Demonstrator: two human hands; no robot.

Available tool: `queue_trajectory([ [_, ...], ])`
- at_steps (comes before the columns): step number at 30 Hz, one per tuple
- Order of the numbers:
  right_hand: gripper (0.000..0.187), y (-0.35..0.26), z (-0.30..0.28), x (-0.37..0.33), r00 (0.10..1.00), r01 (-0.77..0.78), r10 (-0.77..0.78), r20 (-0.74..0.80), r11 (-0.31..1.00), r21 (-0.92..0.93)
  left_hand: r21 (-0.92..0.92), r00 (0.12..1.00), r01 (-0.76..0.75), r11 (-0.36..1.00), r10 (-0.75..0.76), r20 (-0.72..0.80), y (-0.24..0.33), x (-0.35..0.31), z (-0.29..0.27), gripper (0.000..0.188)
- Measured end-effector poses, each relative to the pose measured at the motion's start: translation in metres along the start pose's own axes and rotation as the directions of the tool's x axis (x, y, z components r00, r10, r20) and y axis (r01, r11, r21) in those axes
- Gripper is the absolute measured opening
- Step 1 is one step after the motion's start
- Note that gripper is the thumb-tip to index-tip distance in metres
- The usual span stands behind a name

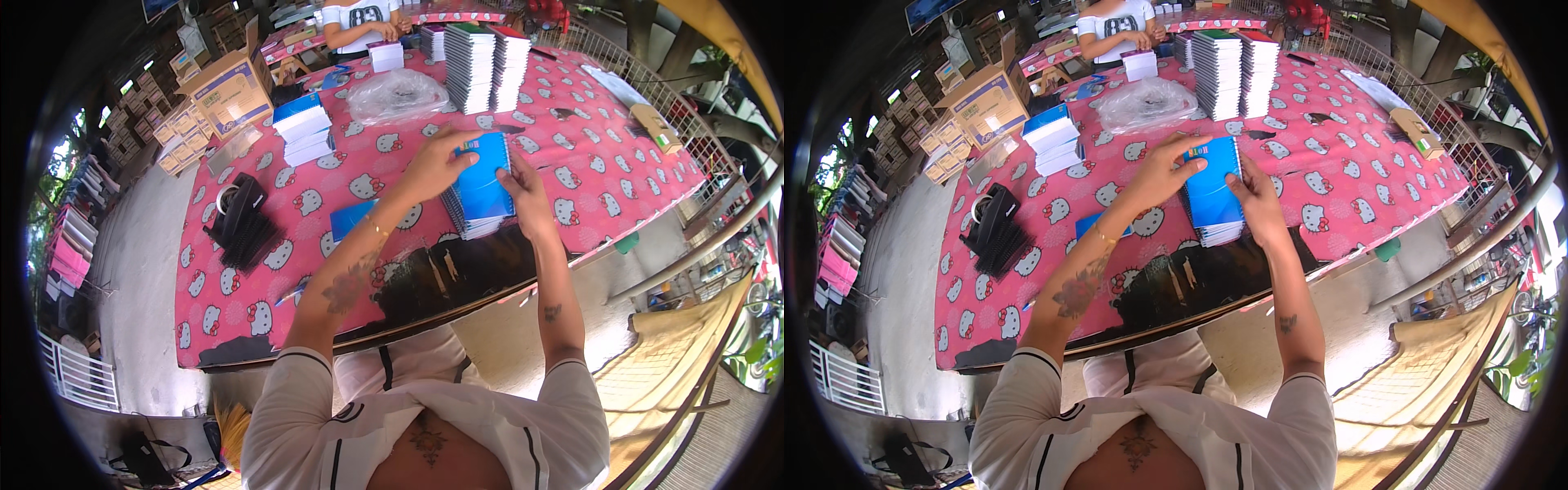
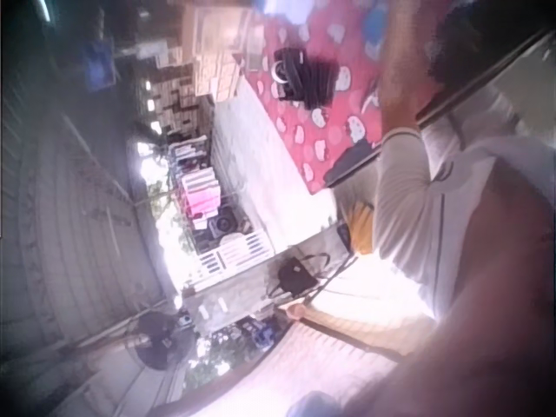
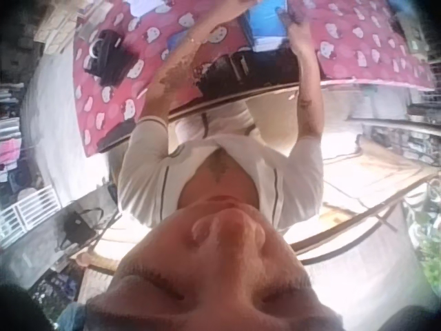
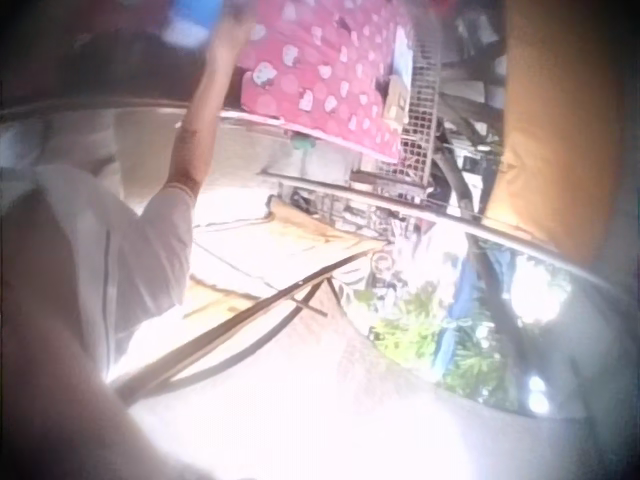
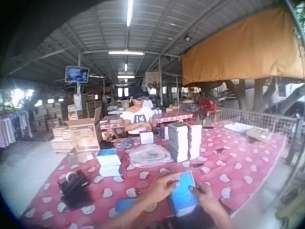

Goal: The person applies small adhesive labels to the covers of blue booklets and places them in a stack on a table.

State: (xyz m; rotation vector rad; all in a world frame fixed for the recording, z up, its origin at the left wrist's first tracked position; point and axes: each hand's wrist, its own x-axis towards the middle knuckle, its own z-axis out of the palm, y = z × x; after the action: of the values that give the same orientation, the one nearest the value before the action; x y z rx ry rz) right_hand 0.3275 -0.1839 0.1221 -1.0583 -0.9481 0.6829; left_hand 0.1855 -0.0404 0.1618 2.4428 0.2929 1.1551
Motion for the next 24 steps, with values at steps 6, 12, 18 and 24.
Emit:
queue_trajectory([
  [6,0.041,0.061,-0.038,0.039,0.998,0.026,-0.061,-0.017,0.645,-0.764,0.255,1.0,-0.011,0.967,0.005,0.024,-0.077,-0.03,0.068,0.036],
  [12,0.04,0.086,-0.067,0.031,0.989,0.083,-0.145,0.002,0.556,-0.827,-0.121,0.965,0.127,0.985,-0.151,-0.215,-0.063,-0.067,0.03,0.024],
  [18,0.035,0.064,-0.051,0.029,0.967,0.124,-0.254,-0.002,0.48,-0.868,0.425,0.971,0.06,0.903,-0.151,0.183,-0.103,-0.179,-0.065,0.025],
  [24,0.028,0.024,0.047,-0.022,0.857,0.446,-0.505,0.101,0.63,-0.636,0.609,0.943,-0.117,0.785,-0.104,0.316,-0.121,-0.225,-0.06,0.032],
])
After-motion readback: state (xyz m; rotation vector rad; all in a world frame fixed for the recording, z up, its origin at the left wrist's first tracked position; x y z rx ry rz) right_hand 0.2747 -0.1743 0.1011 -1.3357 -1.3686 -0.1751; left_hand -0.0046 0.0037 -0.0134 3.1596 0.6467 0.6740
